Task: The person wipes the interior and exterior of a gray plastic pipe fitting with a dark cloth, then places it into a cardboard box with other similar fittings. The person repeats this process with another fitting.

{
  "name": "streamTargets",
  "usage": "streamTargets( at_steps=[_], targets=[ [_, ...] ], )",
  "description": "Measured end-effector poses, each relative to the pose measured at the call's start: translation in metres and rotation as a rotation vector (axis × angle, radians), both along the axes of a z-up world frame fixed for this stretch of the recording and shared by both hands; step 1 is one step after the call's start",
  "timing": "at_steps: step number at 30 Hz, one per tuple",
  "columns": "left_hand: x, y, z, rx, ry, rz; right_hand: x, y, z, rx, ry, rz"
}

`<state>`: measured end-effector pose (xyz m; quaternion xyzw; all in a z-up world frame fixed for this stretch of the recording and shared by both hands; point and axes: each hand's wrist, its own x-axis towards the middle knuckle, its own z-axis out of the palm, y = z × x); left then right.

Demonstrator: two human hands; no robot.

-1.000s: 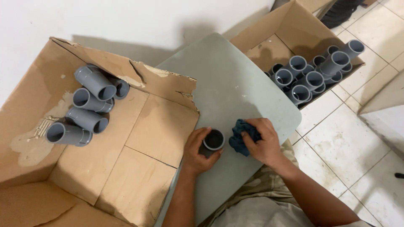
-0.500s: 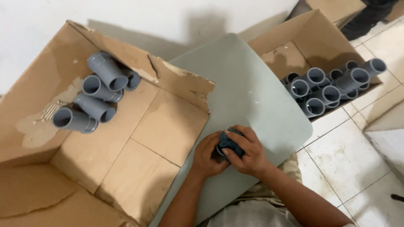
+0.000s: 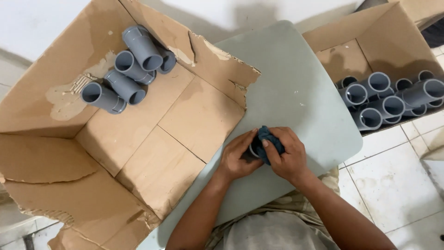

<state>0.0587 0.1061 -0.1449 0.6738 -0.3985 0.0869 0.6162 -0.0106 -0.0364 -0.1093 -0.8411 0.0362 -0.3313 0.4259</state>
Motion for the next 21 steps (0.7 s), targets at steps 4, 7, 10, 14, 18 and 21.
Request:
streamTargets(
  at_steps=[4,7,10,14,18,21],
  targets=[
    [-0.006,0.003,0.003,0.040,0.054,-0.018,-0.019,0.003,0.007,-0.037,0.008,-0.032],
    [-0.013,0.004,0.009,0.055,0.087,0.006,-0.035,0.001,0.007,-0.159,-0.068,0.024],
    [-0.017,0.006,0.010,0.023,0.100,0.026,-0.043,-0.002,0.020,-0.111,0.126,0.025],
    [-0.016,0.010,0.009,0.044,0.061,-0.046,-0.027,-0.007,0.043,-0.050,0.093,-0.052],
    [-0.021,0.014,0.006,0.037,-0.010,-0.040,-0.016,-0.004,0.030,-0.213,0.140,0.019],
    [-0.020,0.016,0.009,0.047,-0.043,-0.008,-0.027,0.008,0.021,-0.244,0.100,0.012]
  ],
)
